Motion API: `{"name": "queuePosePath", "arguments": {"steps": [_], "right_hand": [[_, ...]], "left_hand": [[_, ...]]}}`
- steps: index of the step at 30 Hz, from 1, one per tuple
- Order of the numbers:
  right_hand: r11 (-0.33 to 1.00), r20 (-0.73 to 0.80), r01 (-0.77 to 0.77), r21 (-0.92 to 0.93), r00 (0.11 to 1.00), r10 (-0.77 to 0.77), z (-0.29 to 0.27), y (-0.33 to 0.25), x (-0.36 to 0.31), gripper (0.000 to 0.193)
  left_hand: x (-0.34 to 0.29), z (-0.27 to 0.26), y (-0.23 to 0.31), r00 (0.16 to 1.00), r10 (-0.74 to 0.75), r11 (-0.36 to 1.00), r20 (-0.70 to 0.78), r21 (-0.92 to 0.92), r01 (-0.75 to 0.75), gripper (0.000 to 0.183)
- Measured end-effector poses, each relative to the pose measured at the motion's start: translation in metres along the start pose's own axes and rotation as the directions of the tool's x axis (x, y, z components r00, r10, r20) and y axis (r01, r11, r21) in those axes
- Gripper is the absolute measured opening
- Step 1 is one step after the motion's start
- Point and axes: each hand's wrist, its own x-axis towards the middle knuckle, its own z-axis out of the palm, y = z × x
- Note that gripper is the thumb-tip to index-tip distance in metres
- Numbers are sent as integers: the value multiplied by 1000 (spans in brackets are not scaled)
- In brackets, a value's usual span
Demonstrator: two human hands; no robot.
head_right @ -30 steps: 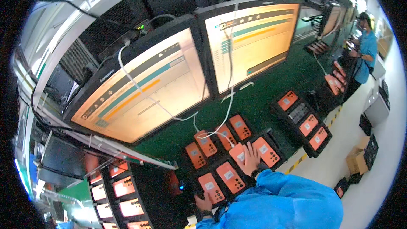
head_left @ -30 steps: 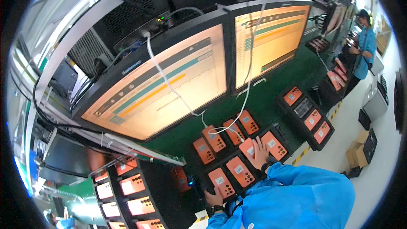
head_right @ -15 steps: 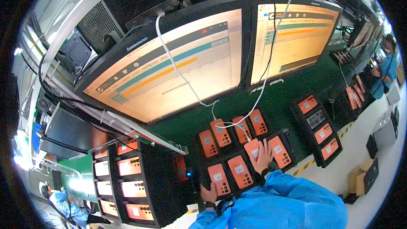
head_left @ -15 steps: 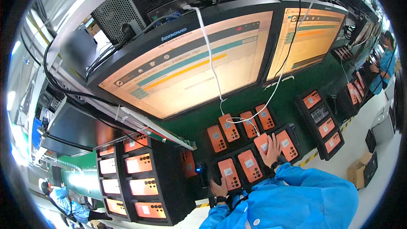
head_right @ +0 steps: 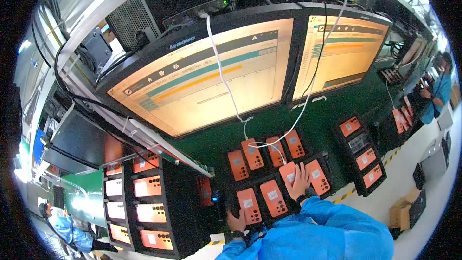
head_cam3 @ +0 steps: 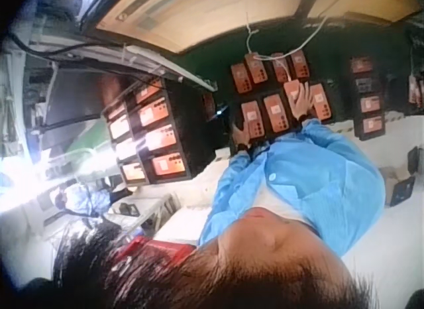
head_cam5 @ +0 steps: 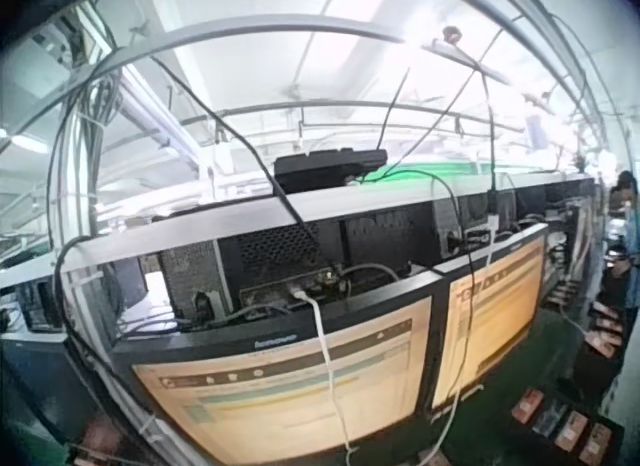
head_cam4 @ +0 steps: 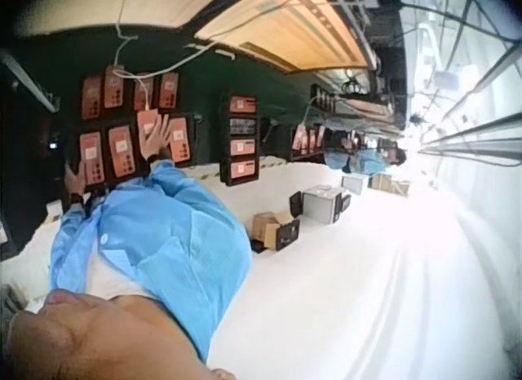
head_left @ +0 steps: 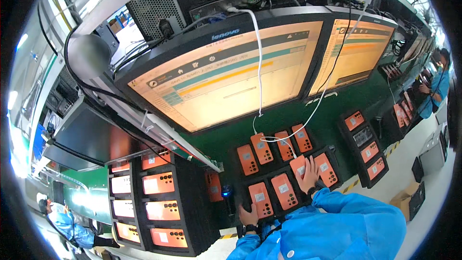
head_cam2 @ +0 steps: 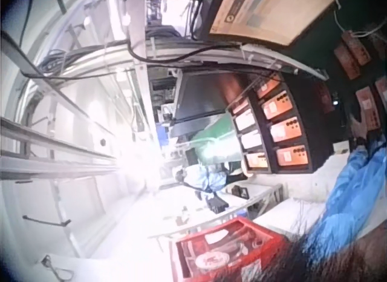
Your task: Scanning barcodes and checking the charging and test status of smartphones on a rack in an electronics facility.
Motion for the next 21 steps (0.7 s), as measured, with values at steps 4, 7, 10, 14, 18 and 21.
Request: {"name": "queuePosePath", "arguments": {"steps": [4, 7, 10, 14, 18, 21], "right_hand": [[1000, 33, 3, -21, 999, -2, -5, -1, 0, 70], [1000, 40, 10, -2, 999, -10, -7, -1, -1, 70], [1000, 51, -6, 3, 999, 6, -6, 2, -1, 70], [1000, 37, 4, 11, 999, -4, -3, 2, -3, 70], [1000, 46, -19, 19, 999, 18, -3, -1, -3, 68], [1000, 37, -11, 18, 999, 10, -2, 1, 0, 68]], "left_hand": [[-1, 2, -1, 1000, -5, 1000, -18, 7, 5, 70], [0, 7, -11, 999, -48, 997, -9, 63, 49, 71], [-5, -5, 13, 996, -77, 997, 35, 5, 77, 71], [-4, 1, 0, 998, -57, 998, -9, 34, 58, 71], [0, 6, -8, 999, -45, 995, -30, 83, 48, 70], [0, 1, -2, 998, -62, 996, 13, 60, 61, 69]]}}
